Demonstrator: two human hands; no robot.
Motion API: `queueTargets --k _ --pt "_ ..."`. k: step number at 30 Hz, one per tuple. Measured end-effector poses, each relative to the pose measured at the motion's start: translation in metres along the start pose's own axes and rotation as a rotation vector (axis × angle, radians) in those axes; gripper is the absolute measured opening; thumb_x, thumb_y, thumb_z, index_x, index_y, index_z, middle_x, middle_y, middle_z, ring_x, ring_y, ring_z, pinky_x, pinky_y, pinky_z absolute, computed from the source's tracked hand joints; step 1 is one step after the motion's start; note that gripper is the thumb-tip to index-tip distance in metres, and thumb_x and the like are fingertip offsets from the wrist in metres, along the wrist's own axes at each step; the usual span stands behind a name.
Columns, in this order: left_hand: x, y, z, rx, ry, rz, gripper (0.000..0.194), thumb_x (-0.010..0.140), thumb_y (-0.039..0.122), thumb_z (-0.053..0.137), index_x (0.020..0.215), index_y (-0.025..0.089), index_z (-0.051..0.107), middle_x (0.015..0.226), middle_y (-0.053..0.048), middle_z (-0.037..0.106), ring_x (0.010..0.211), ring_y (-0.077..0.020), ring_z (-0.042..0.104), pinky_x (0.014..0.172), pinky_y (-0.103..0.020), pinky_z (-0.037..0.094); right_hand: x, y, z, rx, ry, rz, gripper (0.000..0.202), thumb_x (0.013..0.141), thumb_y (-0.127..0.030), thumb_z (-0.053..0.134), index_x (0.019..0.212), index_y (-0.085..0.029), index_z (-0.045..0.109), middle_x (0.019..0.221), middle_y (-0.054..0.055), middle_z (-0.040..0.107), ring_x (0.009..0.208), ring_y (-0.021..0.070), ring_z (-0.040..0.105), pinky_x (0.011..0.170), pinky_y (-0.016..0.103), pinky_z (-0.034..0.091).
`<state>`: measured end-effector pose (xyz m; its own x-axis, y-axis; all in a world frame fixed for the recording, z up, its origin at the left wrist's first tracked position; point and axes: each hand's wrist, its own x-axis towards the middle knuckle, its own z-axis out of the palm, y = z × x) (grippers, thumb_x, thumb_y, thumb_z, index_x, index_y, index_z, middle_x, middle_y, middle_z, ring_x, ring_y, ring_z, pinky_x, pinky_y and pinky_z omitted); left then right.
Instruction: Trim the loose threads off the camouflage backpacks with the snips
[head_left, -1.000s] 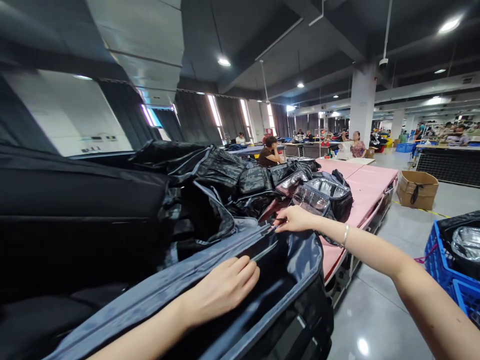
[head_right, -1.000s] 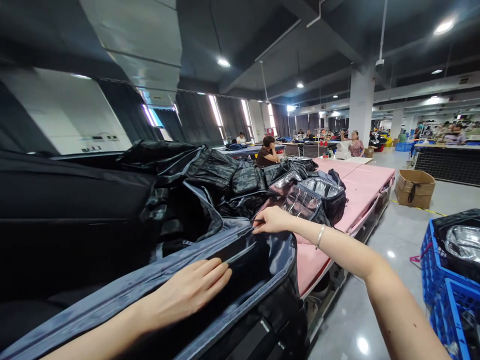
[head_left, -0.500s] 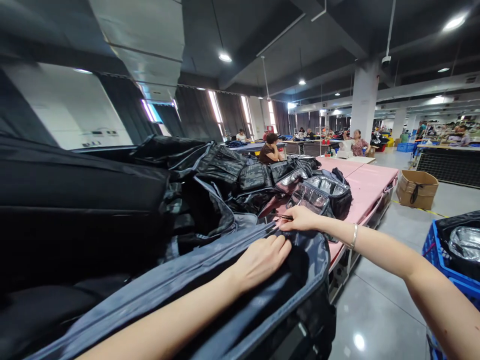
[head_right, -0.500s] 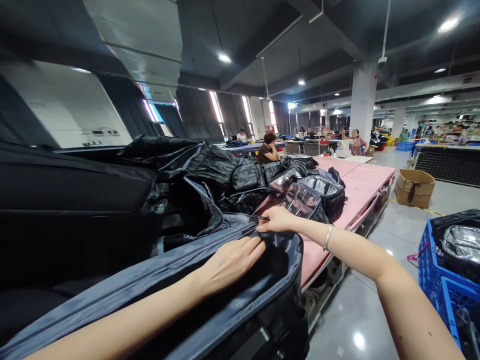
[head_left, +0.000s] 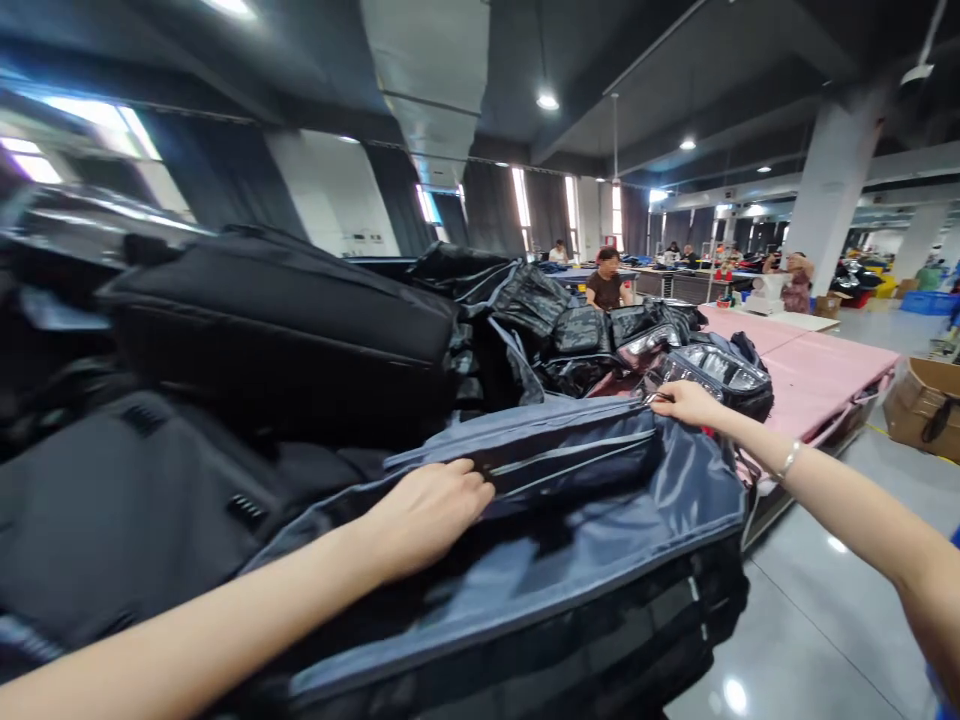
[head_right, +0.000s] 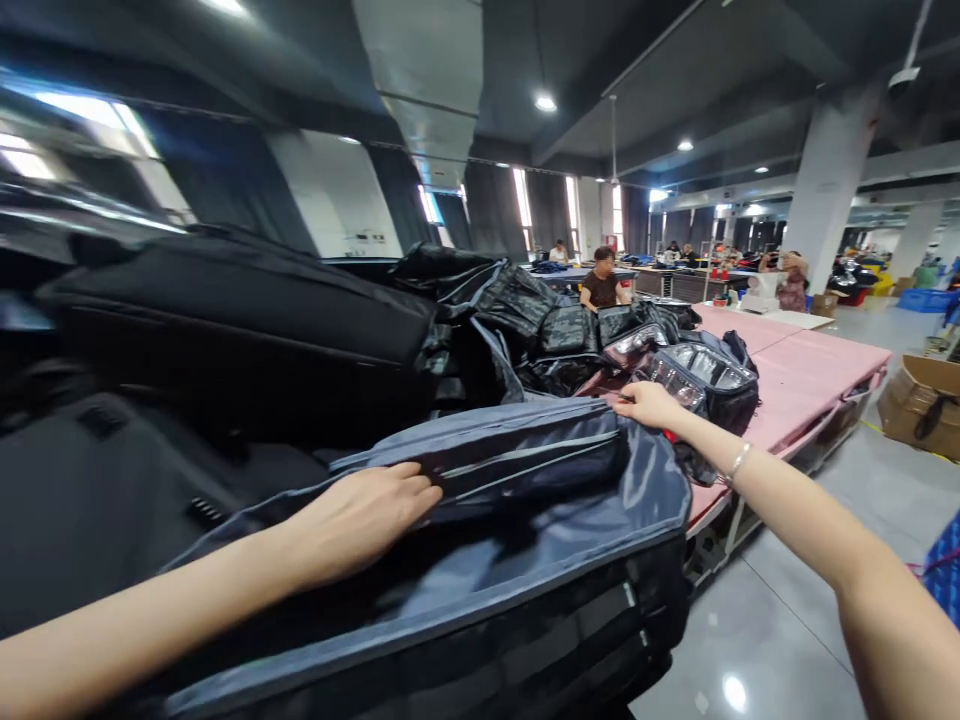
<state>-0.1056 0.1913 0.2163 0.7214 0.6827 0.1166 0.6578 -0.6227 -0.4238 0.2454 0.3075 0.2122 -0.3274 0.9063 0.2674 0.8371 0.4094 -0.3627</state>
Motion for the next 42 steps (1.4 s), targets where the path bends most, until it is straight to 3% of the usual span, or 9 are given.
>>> queueTargets --k 3,6,11,14,18,24,31,36,42 --pt "-0.039 -0.017 -0.003 -0.084 -0.045 -0.102 0.025 0.078 0.009 0.043 0.091 0.019 0.062 0.075 -0.005 0.065 0.067 -0.0185 0.058 0.059 -0.027 0.044 0.006 0.018 -0.009 -0.061 0.011 0.019 0.019 0.078 -0.03 0.053 0.066 -0.017 0.061 0.062 -0.001 0.059 0.059 0.0127 0.052 0.054 0.021 0.032" --pt "-0.054 -0.027 -0.008 -0.209 -0.014 -0.119 0.035 0.081 0.014 0.041 0.111 0.022 0.057 0.098 -0.005 0.066 0.085 -0.0165 0.06 0.074 -0.026 0.046 0.006 0.03 -0.015 -0.119 0.018 0.037 0.019 0.079 -0.029 0.053 0.067 -0.017 0.062 0.065 0.001 0.062 0.062 0.0141 0.056 0.056 0.021 0.034" --pt "-0.041 -0.038 -0.013 -0.407 0.222 -0.428 0.031 0.08 0.04 0.045 0.095 0.019 0.063 0.099 -0.006 0.065 0.092 -0.0198 0.058 0.082 -0.029 0.045 -0.007 0.024 -0.016 -0.229 0.109 0.058 0.019 0.08 -0.029 0.051 0.083 -0.02 0.067 0.082 0.006 0.069 0.075 0.0195 0.062 0.063 0.025 0.04" --pt "-0.029 -0.042 -0.011 -0.614 0.144 -0.597 0.033 0.075 0.045 0.047 0.086 0.02 0.065 0.089 -0.003 0.068 0.082 -0.0187 0.06 0.076 -0.026 0.044 -0.012 0.001 -0.015 -0.212 0.158 -0.106 0.02 0.078 -0.024 0.055 0.092 -0.022 0.068 0.097 0.005 0.068 0.086 0.0195 0.062 0.071 0.027 0.044" --pt "-0.019 -0.049 -0.002 -0.753 0.057 -0.748 0.036 0.072 0.046 0.045 0.075 0.016 0.066 0.073 -0.003 0.068 0.074 -0.0203 0.06 0.066 -0.026 0.042 -0.005 -0.044 -0.005 -0.095 0.082 -0.298 0.021 0.075 -0.027 0.063 0.095 -0.023 0.068 0.098 0.003 0.069 0.089 0.0186 0.063 0.078 0.027 0.046" --pt "-0.021 -0.049 0.005 -0.818 0.116 -0.741 0.038 0.071 0.048 0.047 0.072 0.014 0.065 0.07 -0.004 0.066 0.069 -0.0189 0.058 0.063 -0.026 0.042 0.02 -0.093 0.02 -0.158 -0.048 -0.336 0.014 0.08 -0.02 0.055 0.086 -0.022 0.068 0.086 0.002 0.071 0.081 0.0172 0.064 0.068 0.023 0.044" --pt "-0.018 -0.038 0.001 -0.842 0.24 -0.666 0.035 0.072 0.044 0.053 0.087 0.017 0.069 0.088 -0.004 0.07 0.082 -0.0194 0.061 0.075 -0.027 0.044 0.041 -0.099 0.017 -0.211 -0.16 -0.311 0.01 0.079 -0.023 0.058 0.074 -0.019 0.065 0.079 0.003 0.07 0.073 0.0162 0.064 0.065 0.021 0.042" --pt "-0.007 -0.039 0.005 -0.814 0.276 -0.66 0.032 0.074 0.04 0.049 0.085 0.017 0.069 0.089 -0.004 0.07 0.083 -0.019 0.061 0.075 -0.026 0.042 0.023 -0.121 0.011 -0.304 -0.005 -0.342 0.024 0.08 -0.035 0.059 0.099 -0.019 0.06 0.097 0.007 0.066 0.087 0.0208 0.061 0.072 0.027 0.041" --pt "-0.003 -0.034 0.009 -0.862 0.221 -0.694 0.029 0.07 0.038 0.047 0.069 0.016 0.065 0.07 -0.003 0.066 0.07 -0.0188 0.058 0.065 -0.027 0.04 0.012 -0.152 0.027 -0.378 0.169 -0.719 0.02 0.091 -0.029 0.045 0.101 -0.017 0.057 0.097 0.008 0.063 0.086 0.0193 0.056 0.073 0.029 0.038"
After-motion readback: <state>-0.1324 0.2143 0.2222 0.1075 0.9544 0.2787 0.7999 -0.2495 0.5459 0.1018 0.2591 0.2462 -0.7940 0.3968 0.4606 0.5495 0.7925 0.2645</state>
